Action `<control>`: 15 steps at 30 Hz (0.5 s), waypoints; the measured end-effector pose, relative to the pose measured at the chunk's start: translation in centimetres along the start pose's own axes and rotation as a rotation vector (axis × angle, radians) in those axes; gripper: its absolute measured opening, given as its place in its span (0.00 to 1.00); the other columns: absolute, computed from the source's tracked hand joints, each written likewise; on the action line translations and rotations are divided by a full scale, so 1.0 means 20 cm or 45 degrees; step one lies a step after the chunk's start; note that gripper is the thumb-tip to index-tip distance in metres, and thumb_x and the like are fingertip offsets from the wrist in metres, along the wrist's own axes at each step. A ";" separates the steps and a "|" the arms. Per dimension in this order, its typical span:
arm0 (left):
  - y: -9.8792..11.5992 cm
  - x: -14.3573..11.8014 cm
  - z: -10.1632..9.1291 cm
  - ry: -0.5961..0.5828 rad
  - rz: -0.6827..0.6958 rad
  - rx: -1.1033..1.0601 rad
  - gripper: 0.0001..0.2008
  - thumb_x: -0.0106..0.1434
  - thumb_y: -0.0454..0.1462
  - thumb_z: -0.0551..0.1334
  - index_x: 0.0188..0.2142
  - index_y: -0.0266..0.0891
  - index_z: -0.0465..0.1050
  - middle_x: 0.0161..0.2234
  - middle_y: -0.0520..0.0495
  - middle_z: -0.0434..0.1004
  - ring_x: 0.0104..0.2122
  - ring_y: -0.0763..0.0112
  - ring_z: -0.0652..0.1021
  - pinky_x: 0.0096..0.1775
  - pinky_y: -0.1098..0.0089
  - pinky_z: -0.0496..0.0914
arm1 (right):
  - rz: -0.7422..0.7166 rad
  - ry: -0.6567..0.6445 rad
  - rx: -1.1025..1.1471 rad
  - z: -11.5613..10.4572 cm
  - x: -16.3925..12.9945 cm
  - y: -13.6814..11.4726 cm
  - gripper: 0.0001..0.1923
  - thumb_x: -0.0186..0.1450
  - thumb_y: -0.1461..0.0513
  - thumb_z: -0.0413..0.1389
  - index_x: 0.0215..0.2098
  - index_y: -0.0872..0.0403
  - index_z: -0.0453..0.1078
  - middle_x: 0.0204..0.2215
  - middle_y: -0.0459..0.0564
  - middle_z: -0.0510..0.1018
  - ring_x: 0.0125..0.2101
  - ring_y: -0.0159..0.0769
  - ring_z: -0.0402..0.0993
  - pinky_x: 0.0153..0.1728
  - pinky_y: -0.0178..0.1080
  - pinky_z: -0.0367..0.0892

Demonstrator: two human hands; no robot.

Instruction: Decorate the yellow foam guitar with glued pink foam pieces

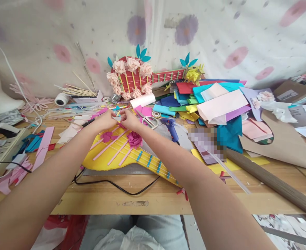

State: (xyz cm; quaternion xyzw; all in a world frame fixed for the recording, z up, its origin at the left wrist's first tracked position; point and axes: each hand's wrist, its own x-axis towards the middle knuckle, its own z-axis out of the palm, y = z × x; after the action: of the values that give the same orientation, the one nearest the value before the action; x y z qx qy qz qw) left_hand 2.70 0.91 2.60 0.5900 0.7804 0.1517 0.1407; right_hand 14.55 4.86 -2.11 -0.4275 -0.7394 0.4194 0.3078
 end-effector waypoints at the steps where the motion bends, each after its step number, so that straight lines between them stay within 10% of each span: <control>1: 0.00 -0.01 0.00 -0.035 -0.006 0.071 0.19 0.49 0.36 0.62 0.42 0.38 0.67 0.43 0.38 0.77 0.47 0.52 0.74 0.48 0.56 0.61 | 0.004 0.000 0.004 0.00 0.00 0.00 0.22 0.50 0.74 0.51 0.43 0.58 0.60 0.23 0.41 0.69 0.26 0.31 0.68 0.30 0.34 0.64; 15: -0.04 -0.06 0.07 0.056 0.122 0.051 0.21 0.51 0.31 0.58 0.46 0.40 0.60 0.34 0.46 0.80 0.48 0.59 0.73 0.52 0.57 0.54 | -0.015 -0.004 0.005 0.00 0.00 0.00 0.22 0.49 0.74 0.51 0.42 0.55 0.60 0.22 0.40 0.69 0.26 0.31 0.69 0.30 0.34 0.66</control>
State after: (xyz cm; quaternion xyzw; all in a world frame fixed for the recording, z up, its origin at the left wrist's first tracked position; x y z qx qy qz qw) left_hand 2.86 -0.40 1.05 0.6259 0.7571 0.1555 0.1042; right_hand 14.51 4.82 -2.07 -0.4219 -0.7414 0.4197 0.3101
